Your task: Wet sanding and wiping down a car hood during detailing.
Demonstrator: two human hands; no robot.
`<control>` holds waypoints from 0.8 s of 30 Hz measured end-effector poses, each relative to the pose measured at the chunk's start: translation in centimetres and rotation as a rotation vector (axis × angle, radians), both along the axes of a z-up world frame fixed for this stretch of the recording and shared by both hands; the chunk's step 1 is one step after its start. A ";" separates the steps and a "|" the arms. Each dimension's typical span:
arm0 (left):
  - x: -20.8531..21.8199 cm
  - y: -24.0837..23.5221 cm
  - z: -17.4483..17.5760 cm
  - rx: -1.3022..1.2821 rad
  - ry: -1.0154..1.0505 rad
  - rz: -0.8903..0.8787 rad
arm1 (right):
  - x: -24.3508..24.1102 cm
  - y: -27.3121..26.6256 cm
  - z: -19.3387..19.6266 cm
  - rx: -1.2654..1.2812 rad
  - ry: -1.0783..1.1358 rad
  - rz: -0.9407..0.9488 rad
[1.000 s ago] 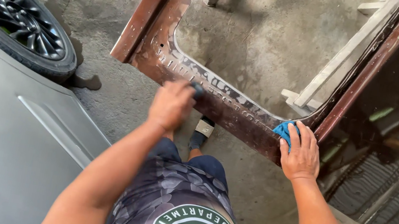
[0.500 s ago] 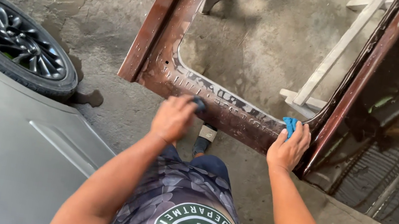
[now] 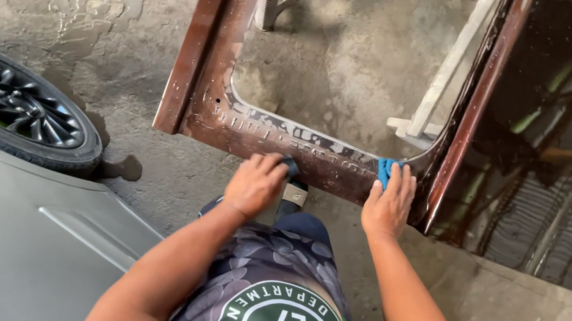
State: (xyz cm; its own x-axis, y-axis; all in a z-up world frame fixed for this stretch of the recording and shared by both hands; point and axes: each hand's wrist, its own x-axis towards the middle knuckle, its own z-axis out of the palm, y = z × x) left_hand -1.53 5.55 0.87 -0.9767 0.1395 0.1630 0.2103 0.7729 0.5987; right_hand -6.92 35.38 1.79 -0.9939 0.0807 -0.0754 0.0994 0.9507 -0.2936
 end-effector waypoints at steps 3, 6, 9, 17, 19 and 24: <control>-1.2 -5.7 0.1 -0.073 -0.131 0.164 | 1.0 -0.4 0.0 0.028 -0.001 0.028; -0.7 -8.8 -1.3 -0.125 -0.156 0.332 | 1.2 -1.0 0.4 0.060 -0.005 0.023; -1.0 -6.6 -0.7 -0.117 -0.115 0.326 | 1.0 -1.7 0.7 0.065 0.012 -0.002; -1.6 2.8 0.4 -0.042 -0.068 -0.120 | 1.7 -0.5 2.3 0.034 0.024 0.229; -2.0 1.0 0.7 -0.068 -0.061 -0.195 | 1.6 0.2 2.9 0.009 0.045 0.268; -1.2 -2.4 0.7 -0.153 -0.076 0.185 | 1.6 1.3 4.2 -0.067 0.144 0.431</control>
